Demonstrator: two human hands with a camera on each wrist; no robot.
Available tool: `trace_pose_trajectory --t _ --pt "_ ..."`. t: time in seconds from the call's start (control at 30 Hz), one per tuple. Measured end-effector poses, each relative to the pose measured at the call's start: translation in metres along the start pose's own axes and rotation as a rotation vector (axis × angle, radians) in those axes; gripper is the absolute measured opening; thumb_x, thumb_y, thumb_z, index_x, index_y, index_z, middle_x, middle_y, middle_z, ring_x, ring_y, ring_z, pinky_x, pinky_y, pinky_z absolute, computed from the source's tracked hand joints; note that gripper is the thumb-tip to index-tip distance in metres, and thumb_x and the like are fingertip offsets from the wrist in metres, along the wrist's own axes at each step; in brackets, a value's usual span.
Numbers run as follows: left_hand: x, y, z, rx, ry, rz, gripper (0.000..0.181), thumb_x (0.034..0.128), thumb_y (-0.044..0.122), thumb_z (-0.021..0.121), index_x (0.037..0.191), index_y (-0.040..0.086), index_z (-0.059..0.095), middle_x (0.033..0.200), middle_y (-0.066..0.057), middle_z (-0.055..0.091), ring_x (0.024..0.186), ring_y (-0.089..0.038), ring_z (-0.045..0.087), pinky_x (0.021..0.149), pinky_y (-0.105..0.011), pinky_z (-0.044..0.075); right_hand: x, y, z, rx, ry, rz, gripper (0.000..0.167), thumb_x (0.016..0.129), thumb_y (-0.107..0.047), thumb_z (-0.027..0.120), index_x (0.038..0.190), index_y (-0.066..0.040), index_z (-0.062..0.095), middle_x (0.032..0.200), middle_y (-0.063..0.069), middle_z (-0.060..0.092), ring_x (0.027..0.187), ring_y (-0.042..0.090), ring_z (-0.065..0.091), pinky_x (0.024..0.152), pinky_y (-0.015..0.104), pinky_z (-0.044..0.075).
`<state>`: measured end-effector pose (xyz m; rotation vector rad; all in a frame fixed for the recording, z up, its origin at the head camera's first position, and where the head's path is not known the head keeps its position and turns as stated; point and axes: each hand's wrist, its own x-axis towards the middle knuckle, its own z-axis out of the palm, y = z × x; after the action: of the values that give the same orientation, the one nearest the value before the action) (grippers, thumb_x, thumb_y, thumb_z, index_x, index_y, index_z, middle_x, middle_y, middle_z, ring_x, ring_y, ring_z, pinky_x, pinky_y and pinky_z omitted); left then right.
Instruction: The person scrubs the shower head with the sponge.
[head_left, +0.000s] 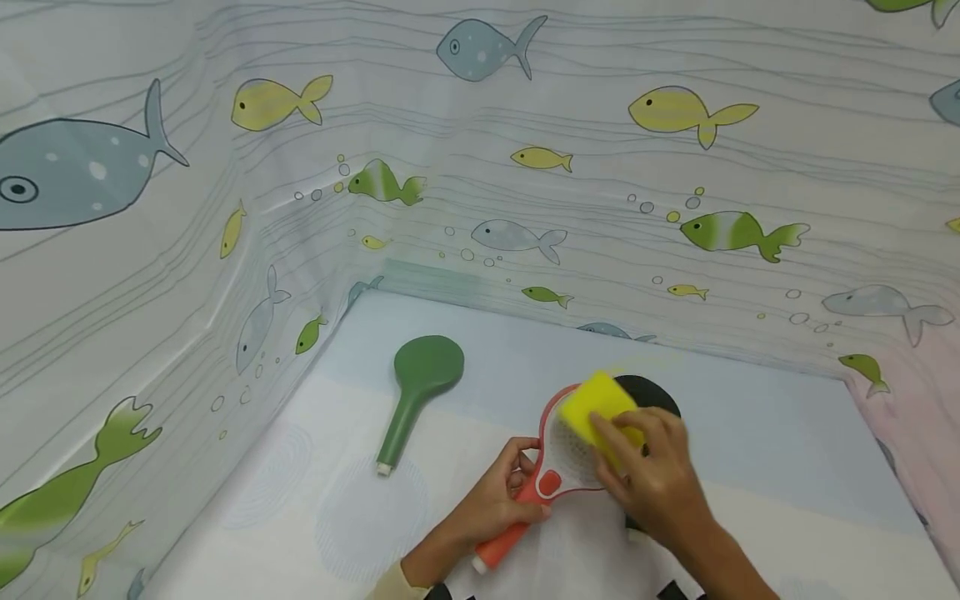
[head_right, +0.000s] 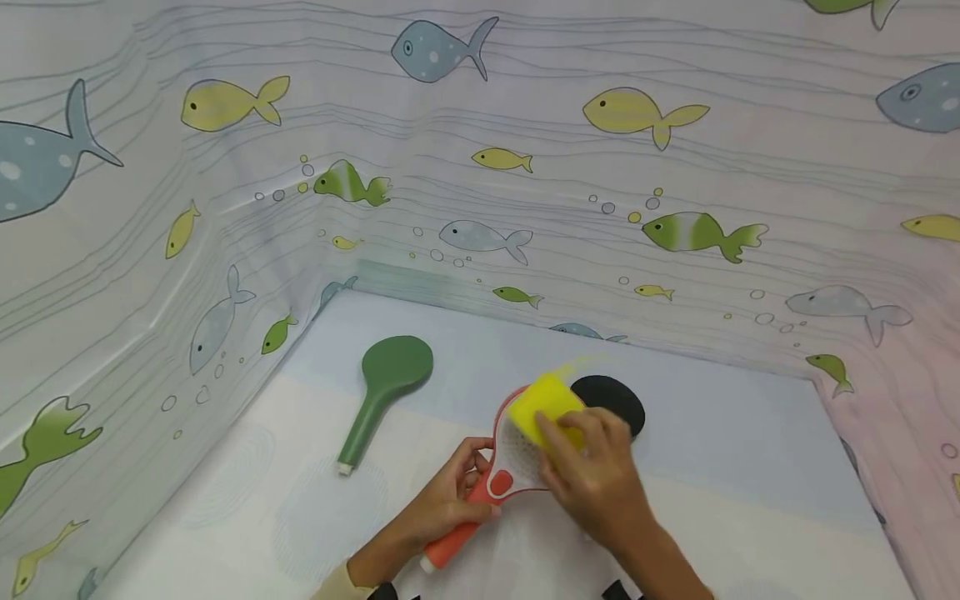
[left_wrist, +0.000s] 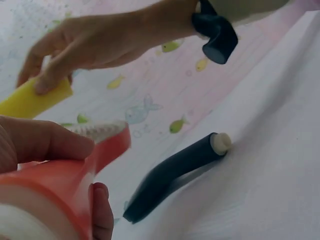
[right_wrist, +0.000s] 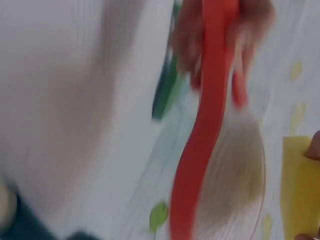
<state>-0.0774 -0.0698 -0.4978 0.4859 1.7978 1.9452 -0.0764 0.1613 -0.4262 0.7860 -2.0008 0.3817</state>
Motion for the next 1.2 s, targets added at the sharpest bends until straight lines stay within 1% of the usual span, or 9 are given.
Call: trace_pose_trajectory --t 0.1,0.23,0.37,0.5,0.67,0.87,0.97,1.07,1.2 --pt "0.002 -0.002 0.0 0.067 0.017 0.013 0.074 0.0795 0.007 0.076 0.142 0.024 0.039 0.12 -0.005 0.05 0.103 -0.016 0.06 0.084 -0.024 0.053 0.0 -0.025 0.01 0.025 -0.038 -0.115 0.035 0.1 -0.029 0.049 0.109 -0.01 0.076 0.095 0.013 0.064 0.094 0.04 0.055 0.078 0.047 0.046" --pt "0.002 -0.004 0.002 0.126 0.055 0.037 0.077 0.0792 0.016 0.079 0.144 0.024 0.038 0.135 -0.002 0.051 0.115 -0.02 0.055 0.095 -0.026 0.049 -0.002 -0.04 0.02 0.03 -0.094 -0.176 0.035 0.101 -0.027 0.046 0.109 -0.012 0.076 0.096 0.011 0.064 0.094 0.039 0.055 0.077 0.046 0.048" --pt "0.0 -0.003 0.002 0.12 0.057 0.066 0.08 0.0783 0.013 0.078 0.146 0.025 0.037 0.136 -0.003 0.05 0.116 -0.021 0.055 0.096 -0.026 0.048 -0.003 -0.036 0.022 0.002 -0.105 -0.214 0.036 0.103 -0.026 0.044 0.11 -0.011 0.075 0.097 0.012 0.064 0.093 0.04 0.056 0.077 0.046 0.048" --pt "0.001 -0.002 0.002 0.062 0.013 0.079 0.079 0.0782 0.002 0.075 0.145 0.023 0.038 0.12 -0.006 0.051 0.105 -0.017 0.06 0.087 -0.023 0.052 0.002 -0.019 0.022 -0.02 -0.06 -0.211 0.033 0.101 -0.025 0.047 0.109 -0.009 0.076 0.097 0.013 0.064 0.092 0.04 0.056 0.077 0.048 0.048" --pt "0.001 -0.001 0.003 -0.002 -0.028 0.065 0.075 0.0791 -0.003 0.072 0.143 0.02 0.039 0.108 -0.005 0.051 0.095 -0.01 0.063 0.079 -0.02 0.054 0.011 0.011 0.016 -0.049 -0.032 -0.084 0.034 0.098 -0.024 0.05 0.111 -0.005 0.075 0.095 0.018 0.063 0.09 0.042 0.054 0.077 0.052 0.047" --pt "-0.001 -0.001 0.004 -0.038 -0.011 0.041 0.075 0.0783 -0.003 0.072 0.142 0.019 0.04 0.108 -0.005 0.051 0.095 -0.013 0.063 0.077 -0.021 0.053 0.007 0.058 -0.005 -0.125 -0.019 0.201 0.037 0.092 -0.019 0.056 0.119 0.001 0.07 0.102 0.03 0.058 0.093 0.049 0.046 0.079 0.058 0.035" --pt "-0.001 0.0 0.003 -0.067 0.011 0.022 0.075 0.0776 -0.003 0.072 0.142 0.019 0.04 0.107 -0.005 0.05 0.095 -0.014 0.063 0.075 -0.022 0.054 0.003 0.064 -0.016 -0.133 -0.013 0.308 0.04 0.085 -0.016 0.06 0.121 0.001 0.069 0.105 0.032 0.056 0.097 0.05 0.043 0.076 0.053 0.033" --pt "0.001 0.002 0.0 -0.085 0.035 0.009 0.076 0.0772 -0.002 0.071 0.142 0.018 0.039 0.107 -0.005 0.05 0.097 -0.016 0.063 0.076 -0.023 0.053 0.003 0.049 -0.017 -0.09 -0.009 0.26 0.038 0.092 -0.023 0.057 0.119 0.001 0.07 0.103 0.03 0.057 0.096 0.048 0.045 0.077 0.05 0.034" --pt "0.002 0.001 -0.001 -0.097 0.052 0.012 0.076 0.0778 0.001 0.072 0.144 0.018 0.037 0.109 -0.006 0.052 0.1 -0.018 0.063 0.078 -0.024 0.052 0.007 0.015 -0.003 0.014 -0.026 0.058 0.039 0.099 -0.031 0.051 0.114 -0.003 0.074 0.099 0.022 0.061 0.094 0.043 0.051 0.084 0.05 0.038"
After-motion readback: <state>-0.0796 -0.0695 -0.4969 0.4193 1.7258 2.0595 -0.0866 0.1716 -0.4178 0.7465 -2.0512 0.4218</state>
